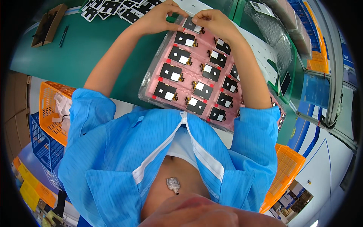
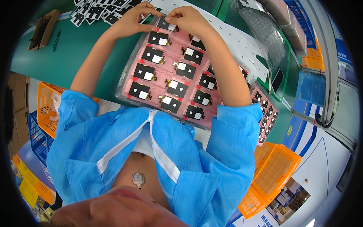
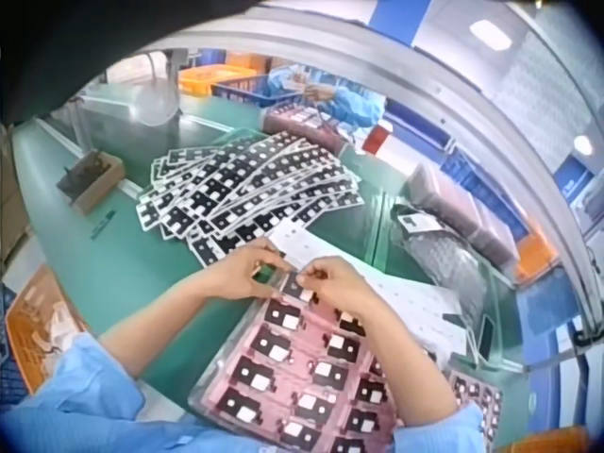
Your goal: Attaching small black components or labels onto electronic modules in a tray.
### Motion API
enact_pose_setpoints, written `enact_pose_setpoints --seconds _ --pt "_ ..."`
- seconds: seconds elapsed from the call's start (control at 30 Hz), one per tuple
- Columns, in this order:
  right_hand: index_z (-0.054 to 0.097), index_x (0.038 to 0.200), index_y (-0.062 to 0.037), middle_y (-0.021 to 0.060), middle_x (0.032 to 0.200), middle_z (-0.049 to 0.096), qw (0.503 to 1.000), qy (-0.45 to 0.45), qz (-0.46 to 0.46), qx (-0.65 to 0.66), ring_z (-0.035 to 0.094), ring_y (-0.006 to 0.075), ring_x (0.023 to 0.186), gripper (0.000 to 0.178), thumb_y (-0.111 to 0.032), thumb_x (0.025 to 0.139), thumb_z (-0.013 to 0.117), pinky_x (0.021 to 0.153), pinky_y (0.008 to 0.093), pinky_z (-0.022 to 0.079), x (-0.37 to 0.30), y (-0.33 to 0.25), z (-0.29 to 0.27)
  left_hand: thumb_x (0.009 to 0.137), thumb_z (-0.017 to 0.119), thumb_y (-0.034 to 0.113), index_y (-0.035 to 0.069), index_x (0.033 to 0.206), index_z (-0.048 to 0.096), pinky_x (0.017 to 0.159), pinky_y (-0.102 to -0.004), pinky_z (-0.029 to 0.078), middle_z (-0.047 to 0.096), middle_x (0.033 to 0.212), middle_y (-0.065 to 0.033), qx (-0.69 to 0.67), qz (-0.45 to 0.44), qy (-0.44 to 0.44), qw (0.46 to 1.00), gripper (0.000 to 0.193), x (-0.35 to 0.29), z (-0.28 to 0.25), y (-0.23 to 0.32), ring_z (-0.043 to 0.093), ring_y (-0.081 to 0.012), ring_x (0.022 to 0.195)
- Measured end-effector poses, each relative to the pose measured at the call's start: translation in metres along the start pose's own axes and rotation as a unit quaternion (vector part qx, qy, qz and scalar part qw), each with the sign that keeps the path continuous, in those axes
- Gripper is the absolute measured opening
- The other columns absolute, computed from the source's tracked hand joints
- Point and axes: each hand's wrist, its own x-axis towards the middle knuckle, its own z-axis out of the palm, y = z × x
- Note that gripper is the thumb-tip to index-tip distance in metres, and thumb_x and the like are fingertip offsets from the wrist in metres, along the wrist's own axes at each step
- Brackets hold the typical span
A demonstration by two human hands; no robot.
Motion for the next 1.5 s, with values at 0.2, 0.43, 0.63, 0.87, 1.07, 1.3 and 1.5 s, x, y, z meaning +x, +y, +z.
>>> enact_pose_setpoints --seconds 0.2,0.43,0.63,0.87,1.07,1.3,1.5 --pt "0.069 0.093 -0.0015 0.0016 0.084 0.065 1.0 -0.006 0.014 0.007 0.056 0.0094 0.078 0.026 -0.026 0.085 0.067 0.073 0.0236 0.043 0.004 0.003 -0.001 0.064 0.082 0.017 0.007 0.105 0.069 0.086 -0.0344 0.043 0.054 0.099 -0.0109 0.097 -0.271 -0.065 0.955 0.044 -0.001 -0.002 0.006 0.053 -0.0253 0.096" --pt "0.069 0.094 -0.0008 0.0026 0.085 0.065 1.0 0.001 -0.014 0.018 0.056 0.0102 0.079 0.026 -0.025 0.085 0.068 0.075 0.024 0.043 0.012 0.024 0.001 0.063 0.083 0.018 0.007 0.104 0.068 0.084 -0.0337 0.044 0.054 0.099 -0.0107 0.104 -0.269 -0.059 0.956 0.045 0.002 0.0 0.009 0.054 -0.0251 0.095" --pt "0.069 0.095 -0.0007 0.0032 0.086 0.066 1.0 0.001 -0.017 0.003 0.056 0.0106 0.078 0.025 -0.024 0.085 0.068 0.075 0.0242 0.043 0.015 0.024 0.002 0.062 0.084 0.017 0.006 0.104 0.068 0.084 -0.0336 0.044 0.053 0.099 -0.0108 0.102 -0.282 -0.058 0.952 0.045 0.003 0.0 0.012 0.054 -0.0251 0.094" --pt "0.069 0.095 -0.0005 0.0033 0.086 0.066 1.0 -0.003 -0.013 0.007 0.057 0.0107 0.078 0.025 -0.023 0.085 0.068 0.075 0.0244 0.043 0.016 0.024 0.001 0.063 0.083 0.015 0.006 0.104 0.068 0.085 -0.0337 0.044 0.053 0.1 -0.0111 0.099 -0.291 -0.06 0.95 0.045 0.004 -0.001 0.013 0.054 -0.0252 0.095" --pt "0.069 0.095 -0.0002 0.0034 0.085 0.066 1.0 -0.008 -0.018 0.008 0.056 0.0103 0.077 0.024 -0.022 0.085 0.068 0.074 0.0245 0.044 0.016 0.019 0.0 0.063 0.082 0.015 0.006 0.105 0.068 0.085 -0.0339 0.044 0.053 0.1 -0.011 0.102 -0.283 -0.059 0.952 0.045 0.004 -0.001 0.013 0.054 -0.0256 0.096" --pt "0.069 0.094 0.0 0.0032 0.084 0.066 1.0 0.003 -0.007 0.016 0.056 0.0099 0.075 0.023 -0.021 0.085 0.067 0.071 0.0239 0.044 0.014 0.024 0.004 0.062 0.082 0.014 0.007 0.105 0.068 0.084 -0.0339 0.045 0.053 0.1 -0.0105 0.102 -0.299 -0.063 0.947 0.046 0.006 0.0 0.015 0.054 -0.0254 0.095" --pt "0.069 0.093 0.0 0.0028 0.081 0.065 1.0 0.008 -0.025 0.001 0.056 0.0095 0.073 0.023 -0.021 0.085 0.067 0.068 0.0241 0.044 0.013 0.022 0.005 0.061 0.084 0.015 0.006 0.104 0.069 0.082 -0.0331 0.045 0.053 0.1 -0.0102 0.101 -0.291 -0.056 0.95 0.046 0.002 0.0 0.009 0.055 -0.0242 0.093"
